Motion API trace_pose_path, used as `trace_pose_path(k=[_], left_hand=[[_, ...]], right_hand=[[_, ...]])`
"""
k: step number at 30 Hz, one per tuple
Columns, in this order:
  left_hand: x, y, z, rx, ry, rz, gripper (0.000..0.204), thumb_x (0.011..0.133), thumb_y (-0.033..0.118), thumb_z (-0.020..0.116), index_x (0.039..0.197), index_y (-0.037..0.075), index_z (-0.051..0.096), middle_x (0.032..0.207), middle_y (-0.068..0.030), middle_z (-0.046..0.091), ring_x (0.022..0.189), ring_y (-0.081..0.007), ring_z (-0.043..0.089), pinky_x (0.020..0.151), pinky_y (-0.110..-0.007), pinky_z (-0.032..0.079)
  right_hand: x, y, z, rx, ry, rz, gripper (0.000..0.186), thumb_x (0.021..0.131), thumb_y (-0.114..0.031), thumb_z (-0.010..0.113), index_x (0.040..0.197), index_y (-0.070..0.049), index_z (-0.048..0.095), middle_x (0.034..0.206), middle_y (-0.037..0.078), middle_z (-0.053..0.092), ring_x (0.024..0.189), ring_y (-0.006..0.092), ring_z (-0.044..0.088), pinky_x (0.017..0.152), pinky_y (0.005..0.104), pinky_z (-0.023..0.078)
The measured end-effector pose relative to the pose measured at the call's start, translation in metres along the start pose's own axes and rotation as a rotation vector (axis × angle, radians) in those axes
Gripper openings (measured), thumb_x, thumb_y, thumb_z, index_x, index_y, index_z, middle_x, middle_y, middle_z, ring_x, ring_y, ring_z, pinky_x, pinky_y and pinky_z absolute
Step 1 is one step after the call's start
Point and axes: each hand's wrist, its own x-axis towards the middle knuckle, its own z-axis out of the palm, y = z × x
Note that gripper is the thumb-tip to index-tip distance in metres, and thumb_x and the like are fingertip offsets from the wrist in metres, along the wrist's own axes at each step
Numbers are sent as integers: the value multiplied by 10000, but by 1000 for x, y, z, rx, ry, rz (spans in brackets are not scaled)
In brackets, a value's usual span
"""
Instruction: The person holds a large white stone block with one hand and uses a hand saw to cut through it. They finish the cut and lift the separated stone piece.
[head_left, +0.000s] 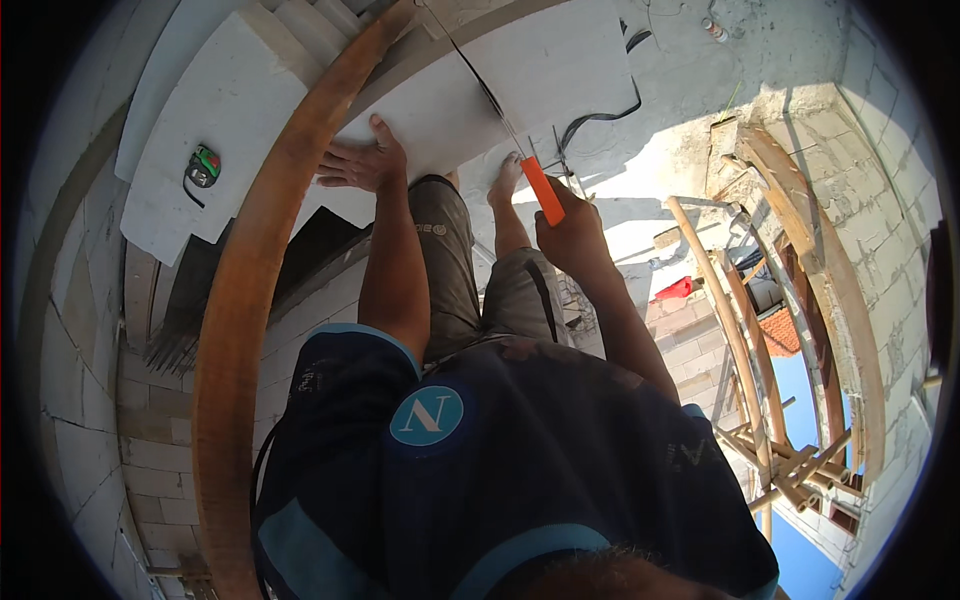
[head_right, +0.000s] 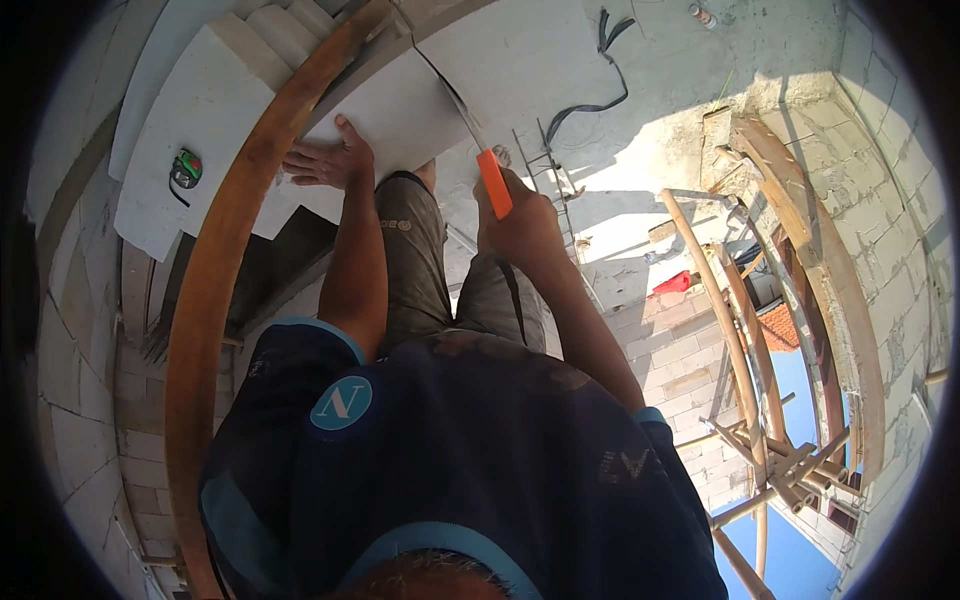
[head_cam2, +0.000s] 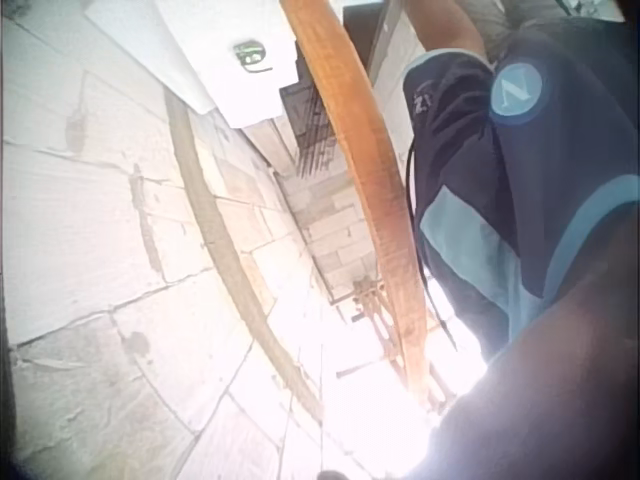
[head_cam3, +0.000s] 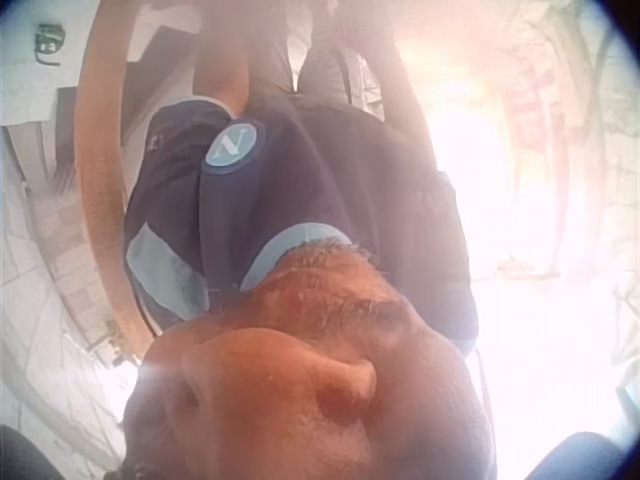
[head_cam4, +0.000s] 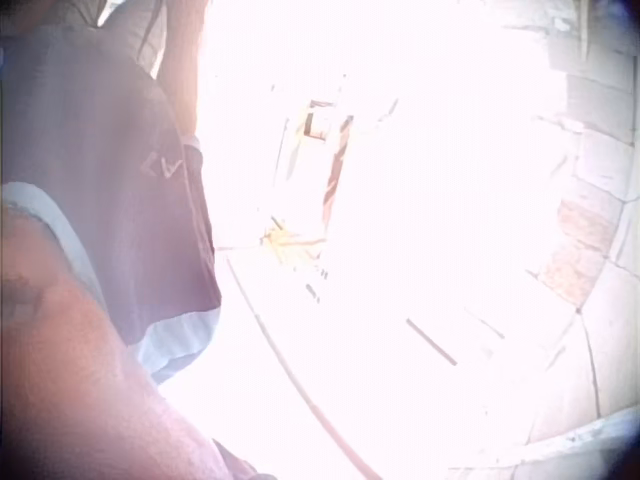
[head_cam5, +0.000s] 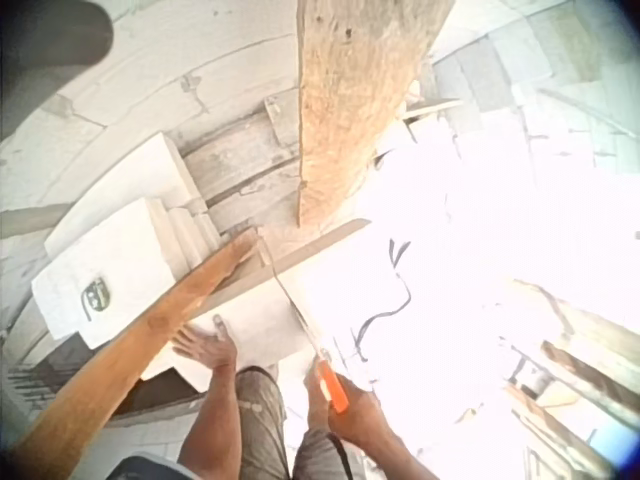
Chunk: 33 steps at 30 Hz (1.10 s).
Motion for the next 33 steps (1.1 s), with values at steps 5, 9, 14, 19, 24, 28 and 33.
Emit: trace_pose_path(k=[5,9,14,19,24,28,33], left_hand=[[9,20,2,-69,54,36,1242,890,895,368,1616,-70,79,1650,-397,43,1548,-573,18,1156,-776,73],[0,8,4,17,62,43,1194,896,883,381,1569,-82,180,1632,-403,92,1539,-580,43,1146,-785,82],[6,3,3,26,13,39,1245,892,895,347,1627,-61,39,1659,-394,36,1538,-594,43,1167,-769,69],[4,16,-7,-9,9,54,1224,899,891,346,1625,-53,63,1651,-396,67,1537,-590,51,1162,-776,62],[2,24,-10,-45,9,57,1190,903,887,354,1578,-77,174,1633,-412,103,1539,-578,53,1168,-771,74],[6,12,-20,-14,-39,26,1185,914,832,459,1582,-99,157,1649,-396,77,1554,-543,39,1176,-759,91],[-38,98,-76,-475,-320,274,1029,882,584,738,1520,-128,357,1561,-346,401,1486,-454,373,1204,-513,347]], right_hand=[[-95,9,-30,-10,48,-68,620,849,25,596,1460,-69,550,1103,261,736,1002,438,730,879,488,592],[27,-15,-29,72,-73,81,327,848,-79,606,1153,-10,699,878,284,701,823,458,703,723,474,536],[-61,7,-10,33,74,38,422,907,-148,651,1322,-75,651,965,260,733,929,443,728,810,469,574],[-59,36,-10,86,130,-50,434,924,-153,649,1355,-105,647,998,230,746,919,434,732,850,470,584],[42,-2,1,-29,16,-31,267,838,-135,620,1056,13,664,927,301,705,919,490,688,811,531,545],[34,6,15,-50,54,-101,303,831,-161,652,1032,63,683,966,302,719,959,469,704,851,514,559],[40,32,3,-20,50,-85,318,867,-224,691,1049,36,695,981,305,717,968,461,705,854,511,558]])
